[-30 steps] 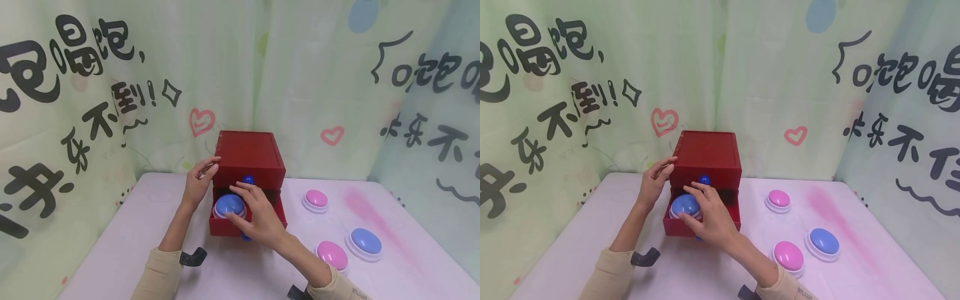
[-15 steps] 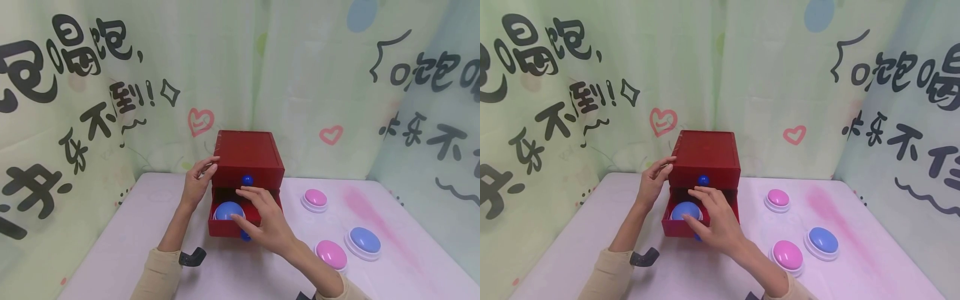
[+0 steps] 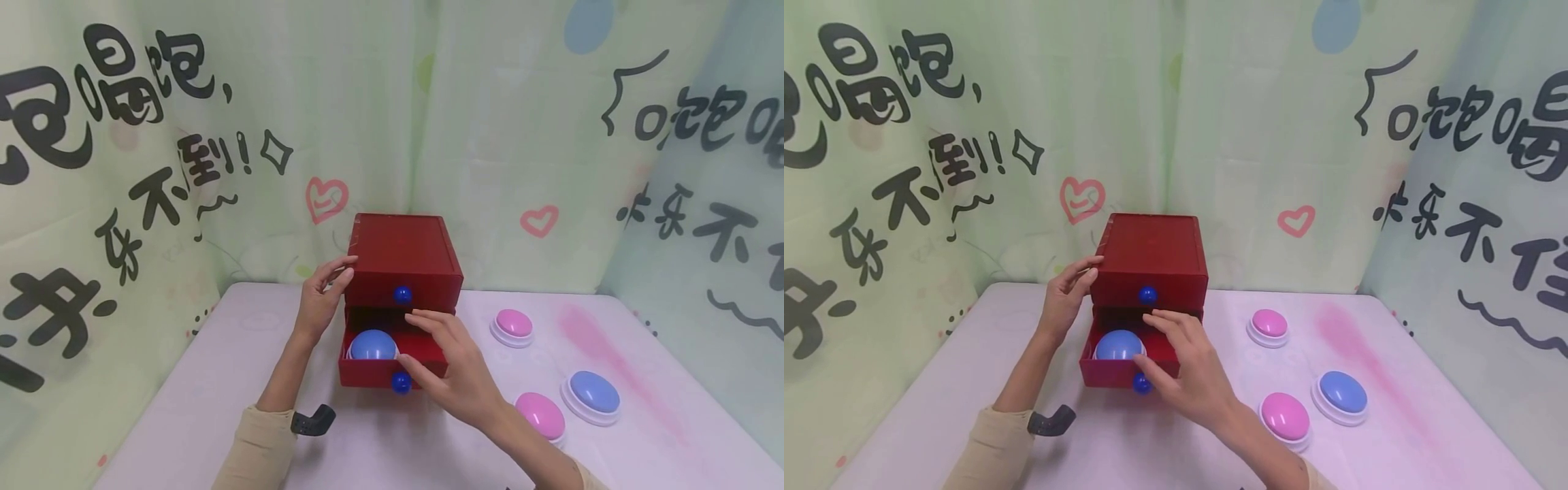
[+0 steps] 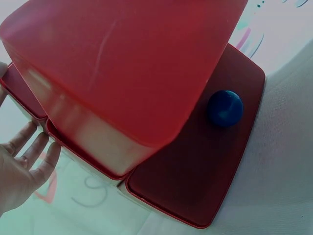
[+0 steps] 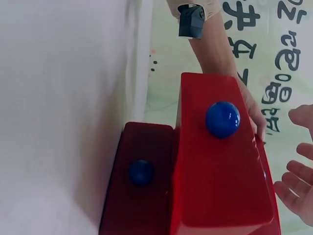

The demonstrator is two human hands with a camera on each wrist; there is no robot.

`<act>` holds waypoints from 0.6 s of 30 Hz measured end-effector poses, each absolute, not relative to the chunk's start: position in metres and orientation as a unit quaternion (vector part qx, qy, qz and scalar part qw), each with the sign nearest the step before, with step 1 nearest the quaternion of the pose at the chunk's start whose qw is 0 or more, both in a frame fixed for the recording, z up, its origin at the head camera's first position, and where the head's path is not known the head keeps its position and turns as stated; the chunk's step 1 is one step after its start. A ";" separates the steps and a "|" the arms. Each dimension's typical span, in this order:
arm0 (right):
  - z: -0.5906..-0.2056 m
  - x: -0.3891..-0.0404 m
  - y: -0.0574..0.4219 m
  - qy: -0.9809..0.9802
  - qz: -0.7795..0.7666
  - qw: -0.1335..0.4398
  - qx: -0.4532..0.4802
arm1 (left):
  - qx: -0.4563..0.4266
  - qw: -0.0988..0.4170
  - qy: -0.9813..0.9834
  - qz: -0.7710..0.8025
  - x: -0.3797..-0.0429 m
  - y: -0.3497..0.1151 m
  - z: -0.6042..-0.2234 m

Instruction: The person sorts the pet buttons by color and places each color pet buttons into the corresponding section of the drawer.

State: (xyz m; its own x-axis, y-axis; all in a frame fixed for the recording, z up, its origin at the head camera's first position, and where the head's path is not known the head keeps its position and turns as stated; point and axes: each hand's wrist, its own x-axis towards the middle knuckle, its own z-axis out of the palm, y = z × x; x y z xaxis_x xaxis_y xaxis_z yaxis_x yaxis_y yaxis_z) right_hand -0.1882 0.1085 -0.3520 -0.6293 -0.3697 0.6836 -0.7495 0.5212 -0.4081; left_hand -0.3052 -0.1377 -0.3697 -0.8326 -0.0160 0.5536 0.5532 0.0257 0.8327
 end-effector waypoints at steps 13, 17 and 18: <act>-0.356 -0.188 0.135 -0.840 0.318 0.304 0.318 | -0.201 0.219 -0.683 -0.667 -0.304 -0.137 -0.368; -0.358 -0.190 0.142 -0.845 0.308 0.312 0.307 | -0.200 0.219 -0.682 -0.668 -0.304 -0.138 -0.368; -0.358 -0.190 0.144 -0.847 0.306 0.312 0.303 | -0.199 0.218 -0.682 -0.668 -0.304 -0.138 -0.369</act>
